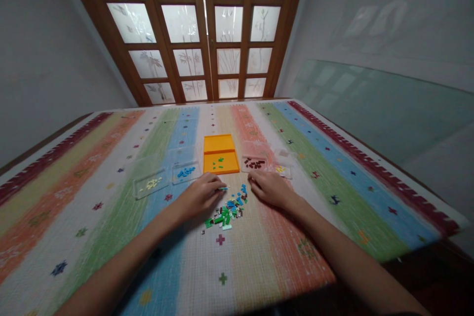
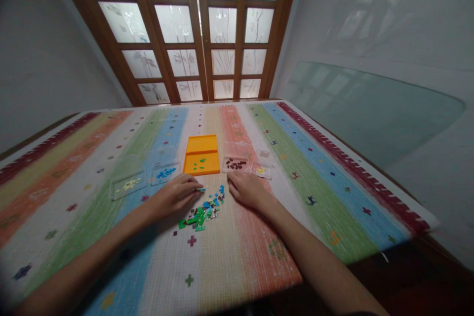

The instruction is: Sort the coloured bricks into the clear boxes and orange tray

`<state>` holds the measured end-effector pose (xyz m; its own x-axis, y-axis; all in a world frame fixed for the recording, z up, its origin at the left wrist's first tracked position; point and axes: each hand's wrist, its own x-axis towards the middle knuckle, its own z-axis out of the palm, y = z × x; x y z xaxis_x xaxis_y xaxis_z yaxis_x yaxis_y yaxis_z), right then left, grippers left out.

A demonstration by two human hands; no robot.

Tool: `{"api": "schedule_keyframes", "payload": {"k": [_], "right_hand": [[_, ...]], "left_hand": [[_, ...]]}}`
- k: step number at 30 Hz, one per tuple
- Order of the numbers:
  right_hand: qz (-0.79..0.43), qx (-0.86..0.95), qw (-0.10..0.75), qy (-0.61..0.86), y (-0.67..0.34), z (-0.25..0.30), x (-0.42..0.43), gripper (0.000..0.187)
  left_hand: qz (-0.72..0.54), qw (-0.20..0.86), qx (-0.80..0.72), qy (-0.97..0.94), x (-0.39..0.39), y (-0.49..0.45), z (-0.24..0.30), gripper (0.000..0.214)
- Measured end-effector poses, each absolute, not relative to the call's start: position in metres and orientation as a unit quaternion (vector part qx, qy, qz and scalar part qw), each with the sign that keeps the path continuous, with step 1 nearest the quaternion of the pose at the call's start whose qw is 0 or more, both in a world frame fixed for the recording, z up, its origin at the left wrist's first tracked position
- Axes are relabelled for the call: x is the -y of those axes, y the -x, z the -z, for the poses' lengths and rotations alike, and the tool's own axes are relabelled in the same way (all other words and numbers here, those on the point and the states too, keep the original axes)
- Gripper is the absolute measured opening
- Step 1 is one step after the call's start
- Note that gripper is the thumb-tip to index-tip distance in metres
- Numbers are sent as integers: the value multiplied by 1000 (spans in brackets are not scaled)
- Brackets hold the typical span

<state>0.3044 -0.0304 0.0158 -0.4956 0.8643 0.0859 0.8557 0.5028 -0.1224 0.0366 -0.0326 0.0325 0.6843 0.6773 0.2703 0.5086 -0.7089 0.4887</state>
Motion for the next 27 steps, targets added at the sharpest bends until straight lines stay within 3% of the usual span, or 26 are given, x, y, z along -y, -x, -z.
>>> {"api": "schedule_keyframes", "payload": {"k": [27], "right_hand": [[-54,862,57,501,-304,-18,31,17]], "left_hand": [[-114,172,-321,-924,29,-67,-27,22]]}}
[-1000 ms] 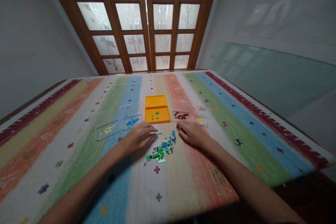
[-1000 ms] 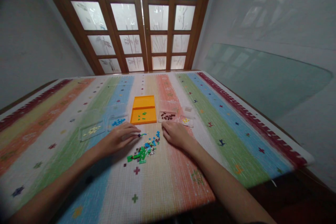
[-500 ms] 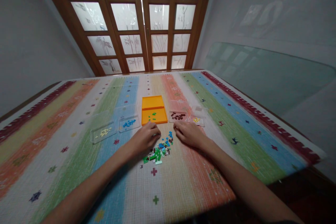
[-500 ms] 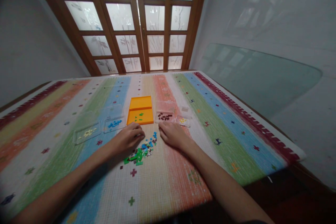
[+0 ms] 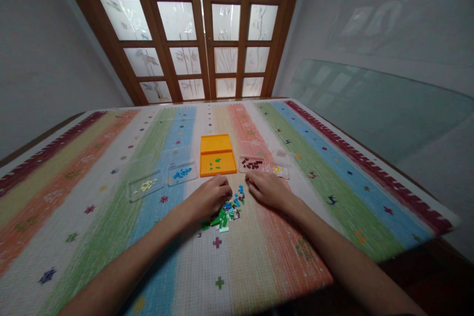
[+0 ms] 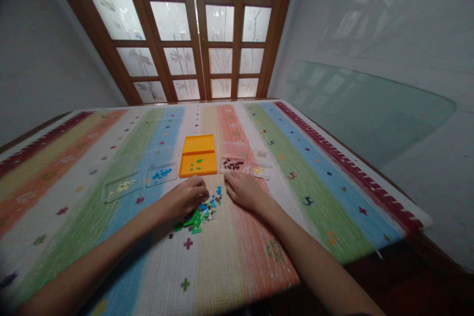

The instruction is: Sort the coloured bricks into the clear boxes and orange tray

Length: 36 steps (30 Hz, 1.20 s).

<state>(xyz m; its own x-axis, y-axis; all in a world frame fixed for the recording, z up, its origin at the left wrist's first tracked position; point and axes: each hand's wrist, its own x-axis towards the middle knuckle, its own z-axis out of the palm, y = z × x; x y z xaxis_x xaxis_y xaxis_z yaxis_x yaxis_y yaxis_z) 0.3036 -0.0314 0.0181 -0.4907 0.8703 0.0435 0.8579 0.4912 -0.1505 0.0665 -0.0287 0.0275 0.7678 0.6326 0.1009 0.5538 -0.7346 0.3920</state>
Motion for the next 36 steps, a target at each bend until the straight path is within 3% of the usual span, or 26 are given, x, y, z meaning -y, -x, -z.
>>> {"api": "schedule_keyframes", "payload": {"k": [11,23,36], "right_hand": [[-45,863,52,501,-304,-18,32,19],[-49,867,63,491,-306,-16,30,19],[-42,867,61,493,-306,-16,31,17]], "left_hand": [[-103,199,-330,-917,32,-64,-35,10],[-93,136,-301,-939,32,-63,-36,12],[-184,90,-419,-885,-16,39,-62,14]]}}
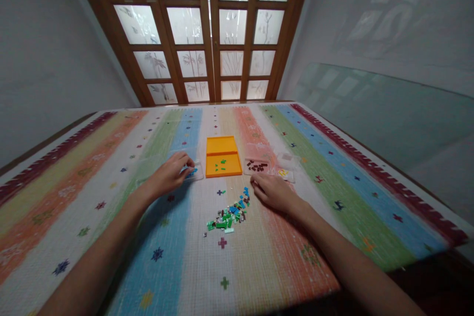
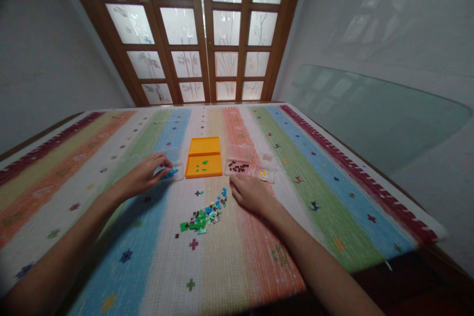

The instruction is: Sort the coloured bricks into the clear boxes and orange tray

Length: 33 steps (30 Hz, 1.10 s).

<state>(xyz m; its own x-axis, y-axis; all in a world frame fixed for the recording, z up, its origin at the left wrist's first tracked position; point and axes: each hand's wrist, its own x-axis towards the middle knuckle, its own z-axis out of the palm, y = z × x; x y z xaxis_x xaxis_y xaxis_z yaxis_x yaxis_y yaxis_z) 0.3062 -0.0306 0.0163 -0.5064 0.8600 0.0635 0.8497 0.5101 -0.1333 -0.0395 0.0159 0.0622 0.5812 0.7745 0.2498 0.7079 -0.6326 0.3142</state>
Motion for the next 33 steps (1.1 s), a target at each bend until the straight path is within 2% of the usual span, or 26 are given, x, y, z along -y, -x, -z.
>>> {"api": "schedule_keyframes", "payload": {"k": [8,16,23,33], "right_hand": [[-45,864,49,500,-304,-21,32,18],[-41,866,53,496,-306,-17,31,19],[-48,864,50,498,-304,-20,32,18],[-52,863,61,499,-304,-20,32,18]], "left_hand": [[-185,103,-465,-859,-27,56,-41,17],[-218,111,-479,-843,-25,56,-47,21],[-251,135,-379,-880,-1,4,-56,21],[-151,124,-326,-925,18,-66,-24,23]]}}
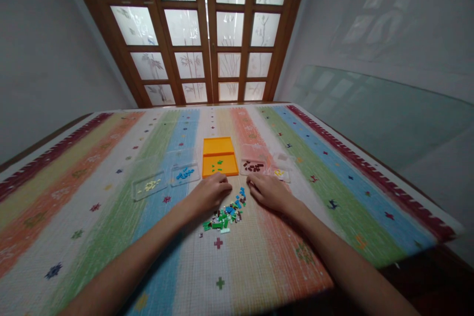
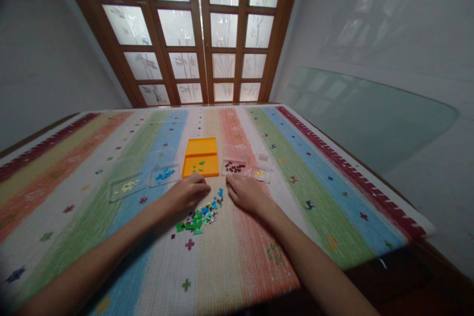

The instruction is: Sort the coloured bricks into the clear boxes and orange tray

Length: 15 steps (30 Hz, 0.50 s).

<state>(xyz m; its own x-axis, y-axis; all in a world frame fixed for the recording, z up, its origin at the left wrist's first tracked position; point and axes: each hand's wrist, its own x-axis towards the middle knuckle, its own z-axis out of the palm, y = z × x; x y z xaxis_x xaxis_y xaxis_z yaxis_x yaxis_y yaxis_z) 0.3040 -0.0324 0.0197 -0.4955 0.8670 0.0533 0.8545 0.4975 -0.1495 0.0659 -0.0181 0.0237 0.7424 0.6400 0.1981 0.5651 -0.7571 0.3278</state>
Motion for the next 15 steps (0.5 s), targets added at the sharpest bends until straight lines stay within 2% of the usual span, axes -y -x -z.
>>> {"api": "schedule_keyframes", "payload": {"k": [5,10,15], "right_hand": [[-45,861,48,503,-303,-20,32,19],[-43,864,34,501,-303,-22,33,20],[-43,866,40,497,-303,-20,33,20]], "left_hand": [[-165,145,-348,-911,17,-63,-23,20],[-174,212,-303,-912,22,-51,-28,14],[-144,232,-275,-922,31,-44,-33,17]]}}
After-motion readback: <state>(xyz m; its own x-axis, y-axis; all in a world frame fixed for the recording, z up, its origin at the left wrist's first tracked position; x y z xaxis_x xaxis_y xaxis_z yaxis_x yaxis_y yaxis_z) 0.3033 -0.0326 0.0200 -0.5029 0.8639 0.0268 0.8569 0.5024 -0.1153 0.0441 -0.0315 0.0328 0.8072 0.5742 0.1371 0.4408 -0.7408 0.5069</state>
